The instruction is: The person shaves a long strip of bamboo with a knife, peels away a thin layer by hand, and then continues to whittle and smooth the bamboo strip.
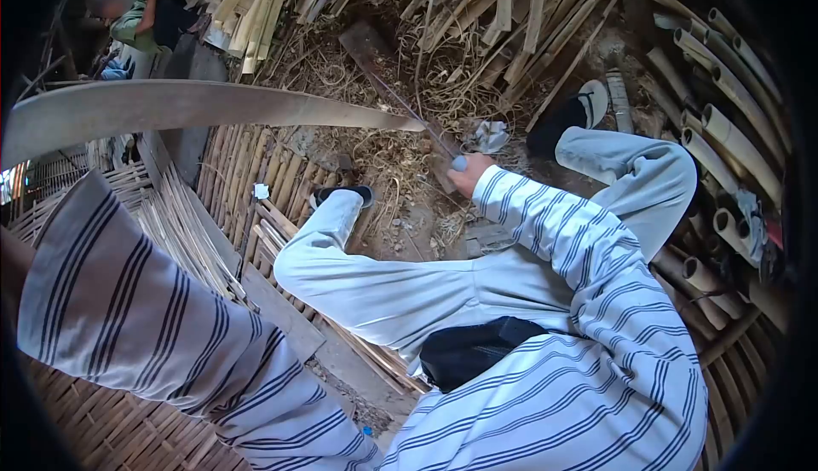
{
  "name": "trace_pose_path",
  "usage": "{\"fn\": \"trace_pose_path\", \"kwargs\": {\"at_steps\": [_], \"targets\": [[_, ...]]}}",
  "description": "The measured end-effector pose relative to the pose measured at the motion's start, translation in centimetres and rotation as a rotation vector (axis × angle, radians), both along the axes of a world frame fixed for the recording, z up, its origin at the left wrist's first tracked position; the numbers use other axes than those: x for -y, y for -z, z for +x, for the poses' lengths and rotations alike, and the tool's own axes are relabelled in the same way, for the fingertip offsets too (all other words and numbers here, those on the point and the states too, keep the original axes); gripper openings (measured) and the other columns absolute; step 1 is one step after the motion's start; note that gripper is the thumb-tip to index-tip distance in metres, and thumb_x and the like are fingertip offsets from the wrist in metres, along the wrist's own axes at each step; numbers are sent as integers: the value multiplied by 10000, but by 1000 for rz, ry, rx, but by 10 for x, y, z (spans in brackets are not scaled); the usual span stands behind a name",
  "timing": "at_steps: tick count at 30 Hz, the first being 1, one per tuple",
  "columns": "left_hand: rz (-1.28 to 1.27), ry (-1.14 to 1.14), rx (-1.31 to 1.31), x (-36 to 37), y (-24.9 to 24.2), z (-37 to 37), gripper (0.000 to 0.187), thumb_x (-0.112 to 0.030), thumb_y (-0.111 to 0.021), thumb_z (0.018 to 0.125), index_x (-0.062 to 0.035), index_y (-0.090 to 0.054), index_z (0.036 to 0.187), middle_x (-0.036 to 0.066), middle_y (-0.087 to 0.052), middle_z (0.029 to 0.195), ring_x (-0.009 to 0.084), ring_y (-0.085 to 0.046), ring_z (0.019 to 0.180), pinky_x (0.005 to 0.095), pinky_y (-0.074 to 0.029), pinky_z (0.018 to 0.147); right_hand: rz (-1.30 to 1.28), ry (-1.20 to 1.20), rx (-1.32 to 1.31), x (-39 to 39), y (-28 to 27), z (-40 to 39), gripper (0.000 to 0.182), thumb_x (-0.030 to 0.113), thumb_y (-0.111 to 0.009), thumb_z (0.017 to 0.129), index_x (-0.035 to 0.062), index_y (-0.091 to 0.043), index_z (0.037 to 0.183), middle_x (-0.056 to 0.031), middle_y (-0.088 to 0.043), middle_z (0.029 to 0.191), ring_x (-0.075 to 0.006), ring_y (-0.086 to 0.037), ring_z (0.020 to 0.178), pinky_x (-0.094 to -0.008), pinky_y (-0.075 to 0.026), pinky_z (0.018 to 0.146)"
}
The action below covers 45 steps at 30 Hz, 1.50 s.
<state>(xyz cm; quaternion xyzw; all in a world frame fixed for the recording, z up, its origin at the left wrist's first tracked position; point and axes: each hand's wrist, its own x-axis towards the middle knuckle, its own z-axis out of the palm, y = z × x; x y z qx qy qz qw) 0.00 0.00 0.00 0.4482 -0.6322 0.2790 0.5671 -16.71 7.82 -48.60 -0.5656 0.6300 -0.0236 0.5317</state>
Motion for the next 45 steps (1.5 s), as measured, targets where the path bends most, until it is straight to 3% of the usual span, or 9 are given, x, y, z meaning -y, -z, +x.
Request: {"fn": "trace_pose_path", "kwargs": {"at_steps": [10,11,12,18,25,29,32,36,45], "targets": [[-125,-292,486,-5,-30,87,309,-256,-279,970,-10,-390,1119,57,-464,779,93,-475,558,201,-419,421,176,19,-289,-30,131,-7,375,278,-535,752,106,-633,1070,-170,-634,1029,-297,-618,950,-372,-502,815],[-131,-309,517,-5,-31,91,307,-254,-278,970,-10,-387,1121,53,-461,773,90,-470,552,200,-415,420,1,-459,-299,-27,174,7,363,276,-500,771,118,-628,1071,-174,-625,1033,-296,-596,1000,-352,-486,848],[-126,-341,548,-4,-32,96,306,-251,-276,970,-10,-385,1124,49,-458,768,88,-466,546,198,-411,419,38,-23,-174,-10,59,9,307,269,-514,757,84,-651,959,-193,-637,927,-302,-622,909,-371,-502,781],[-137,-456,754,4,-43,115,298,-237,-269,970,-13,-367,1139,24,-438,733,73,-437,509,189,-388,412,-66,132,115,-11,54,30,308,319,-607,674,17,-652,716,-242,-611,702,-362,-636,746,-401,-500,708],[-153,-914,349,4,-12,77,317,-218,-264,959,-34,-312,1212,2,-437,742,59,-387,467,152,-326,400,230,-24,-237,-17,106,-9,458,350,-574,707,-4,-636,991,-239,-600,1054,-353,-562,1033,-375,-437,915],[-303,-456,958,-7,-42,157,261,-216,-290,955,-45,-386,1127,6,-460,737,46,-384,469,134,-325,390,205,109,-212,-9,97,-2,443,353,-590,656,-29,-660,870,-251,-636,867,-351,-619,899,-378,-486,814],[353,700,-88,-14,-39,149,179,-195,-336,942,-85,-476,921,20,-462,703,18,-404,506,107,-322,405,213,80,-281,-14,130,-6,506,373,-601,658,-26,-641,966,-239,-626,978,-344,-612,933,-372,-481,829],[222,67,253,-6,-18,97,265,-244,-396,900,-108,-493,694,44,-459,608,74,-472,499,202,-429,426,308,-65,-305,-11,131,-25,621,456,-611,717,-4,-574,1132,-222,-580,1125,-335,-568,1037,-375,-450,884],[81,501,-443,-43,-21,76,186,-148,-428,746,-39,-445,596,65,-384,545,166,-276,435,302,-253,388,160,142,-213,13,89,-11,718,583,-524,756,-44,-575,1101,-256,-570,1112,-374,-547,1052,-380,-410,928]]}}
